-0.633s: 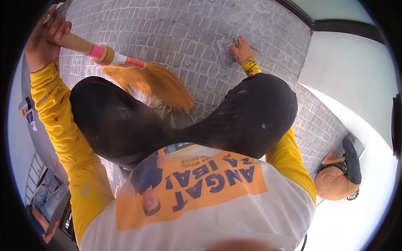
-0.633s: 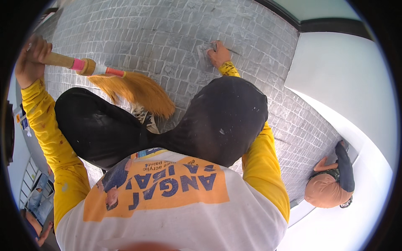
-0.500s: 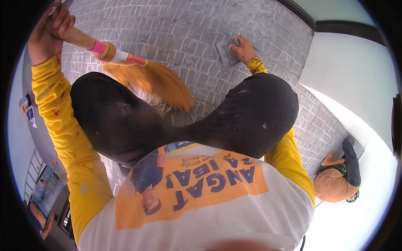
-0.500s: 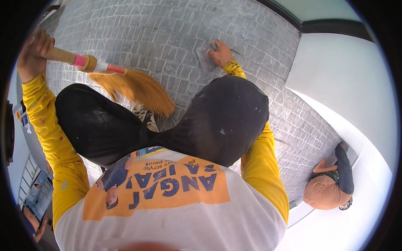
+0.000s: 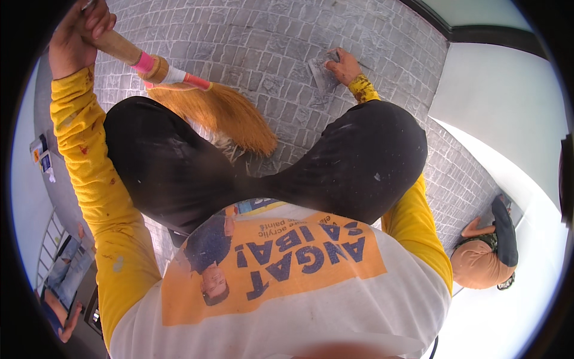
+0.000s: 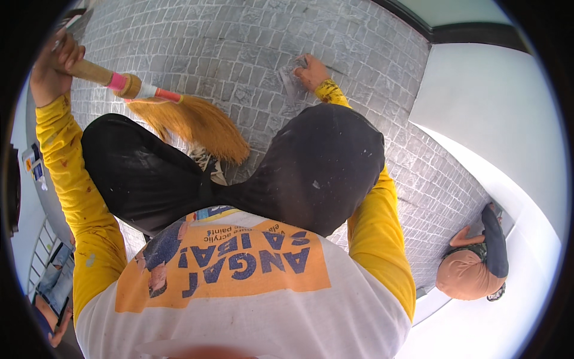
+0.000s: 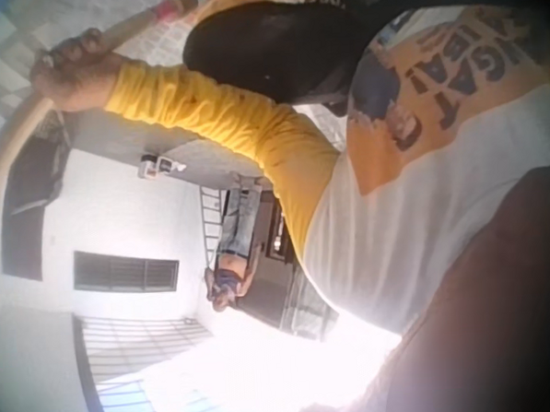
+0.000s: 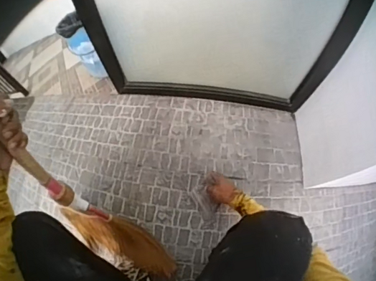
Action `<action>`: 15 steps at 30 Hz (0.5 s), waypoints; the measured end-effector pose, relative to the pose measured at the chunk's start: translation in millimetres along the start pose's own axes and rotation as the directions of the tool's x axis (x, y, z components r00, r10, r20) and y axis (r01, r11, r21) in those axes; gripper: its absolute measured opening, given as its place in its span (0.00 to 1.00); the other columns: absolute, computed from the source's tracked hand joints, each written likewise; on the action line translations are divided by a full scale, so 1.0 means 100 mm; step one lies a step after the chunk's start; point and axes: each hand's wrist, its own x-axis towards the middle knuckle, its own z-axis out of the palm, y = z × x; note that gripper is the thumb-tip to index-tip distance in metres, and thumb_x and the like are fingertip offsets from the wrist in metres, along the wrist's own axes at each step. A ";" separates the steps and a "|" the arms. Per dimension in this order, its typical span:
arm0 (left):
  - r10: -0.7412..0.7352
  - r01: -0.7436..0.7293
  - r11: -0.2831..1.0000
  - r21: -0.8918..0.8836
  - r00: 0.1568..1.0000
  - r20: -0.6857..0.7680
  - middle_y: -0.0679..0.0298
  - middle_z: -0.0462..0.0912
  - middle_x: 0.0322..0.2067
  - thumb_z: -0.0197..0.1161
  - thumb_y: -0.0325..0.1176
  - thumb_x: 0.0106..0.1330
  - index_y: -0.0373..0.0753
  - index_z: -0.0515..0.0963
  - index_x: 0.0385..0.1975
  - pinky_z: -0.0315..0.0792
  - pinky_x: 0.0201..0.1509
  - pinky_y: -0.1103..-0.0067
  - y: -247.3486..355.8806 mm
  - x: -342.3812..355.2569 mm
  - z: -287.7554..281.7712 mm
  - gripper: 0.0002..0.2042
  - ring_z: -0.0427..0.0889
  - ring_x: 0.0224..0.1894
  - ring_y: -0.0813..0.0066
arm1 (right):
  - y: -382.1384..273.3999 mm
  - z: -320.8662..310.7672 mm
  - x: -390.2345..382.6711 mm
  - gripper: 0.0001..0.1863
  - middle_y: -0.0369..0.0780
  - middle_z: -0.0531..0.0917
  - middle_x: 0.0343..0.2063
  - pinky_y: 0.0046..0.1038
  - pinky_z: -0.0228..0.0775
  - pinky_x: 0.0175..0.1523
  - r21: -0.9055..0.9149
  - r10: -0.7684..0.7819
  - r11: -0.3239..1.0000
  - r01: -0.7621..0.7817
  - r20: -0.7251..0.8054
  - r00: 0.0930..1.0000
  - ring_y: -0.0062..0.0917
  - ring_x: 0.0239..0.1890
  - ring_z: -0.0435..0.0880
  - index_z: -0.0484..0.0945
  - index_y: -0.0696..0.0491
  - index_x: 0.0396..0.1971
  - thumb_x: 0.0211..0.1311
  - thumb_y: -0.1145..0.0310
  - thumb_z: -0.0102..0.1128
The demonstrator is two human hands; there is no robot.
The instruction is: The person sweeps a tiled floor with a broom, then kneels and uses a grout float to press grout into the tile joints. They repeatedly sweep the surface with the broom to remove excess grout and continue working the float along the grout lines.
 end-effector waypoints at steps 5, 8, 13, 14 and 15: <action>-0.003 0.002 1.000 -0.022 1.000 -0.007 0.72 0.60 0.21 0.50 0.43 0.68 0.34 0.73 0.46 0.61 0.40 0.79 0.00 0.00 0.01 0.18 0.61 0.23 0.82 | -0.27 -0.12 -0.09 0.19 0.47 0.81 0.37 0.34 0.71 0.47 0.015 -0.059 0.998 0.059 -0.022 0.998 0.37 0.41 0.81 0.74 0.55 0.47 0.55 0.64 0.58; -0.008 0.009 1.000 0.014 0.998 -0.062 0.73 0.59 0.20 0.51 0.43 0.68 0.35 0.73 0.41 0.61 0.39 0.79 0.00 -0.01 0.05 0.16 0.60 0.22 0.82 | -0.47 -0.16 -0.27 0.17 0.47 0.81 0.41 0.34 0.71 0.47 -0.176 -0.097 0.981 0.084 -0.070 0.993 0.36 0.42 0.80 0.73 0.53 0.48 0.58 0.67 0.55; -0.005 0.009 0.998 0.067 0.999 -0.054 0.72 0.58 0.19 0.53 0.43 0.67 0.40 0.68 0.30 0.61 0.38 0.79 0.05 0.03 0.27 0.12 0.60 0.20 0.83 | -0.61 0.41 -0.58 0.17 0.41 0.78 0.46 0.35 0.70 0.49 -0.692 -0.495 0.547 0.471 0.186 0.849 0.33 0.47 0.77 0.72 0.52 0.49 0.59 0.71 0.51; -0.003 0.005 0.998 0.062 0.999 -0.032 0.72 0.59 0.19 0.53 0.42 0.67 0.41 0.67 0.29 0.61 0.38 0.80 0.06 0.03 0.31 0.12 0.60 0.20 0.83 | -0.59 0.51 -0.59 0.17 0.40 0.78 0.47 0.36 0.70 0.50 -0.712 -0.536 0.559 0.424 0.081 0.841 0.33 0.47 0.77 0.72 0.53 0.49 0.59 0.71 0.51; 0.000 0.000 0.998 0.058 1.000 -0.010 0.72 0.59 0.19 0.53 0.42 0.67 0.41 0.67 0.29 0.61 0.37 0.80 0.07 0.03 0.34 0.12 0.60 0.20 0.83 | -0.56 0.58 -0.58 0.17 0.39 0.77 0.48 0.36 0.70 0.50 -0.726 -0.520 0.573 0.379 0.036 0.853 0.33 0.48 0.76 0.72 0.54 0.50 0.59 0.71 0.51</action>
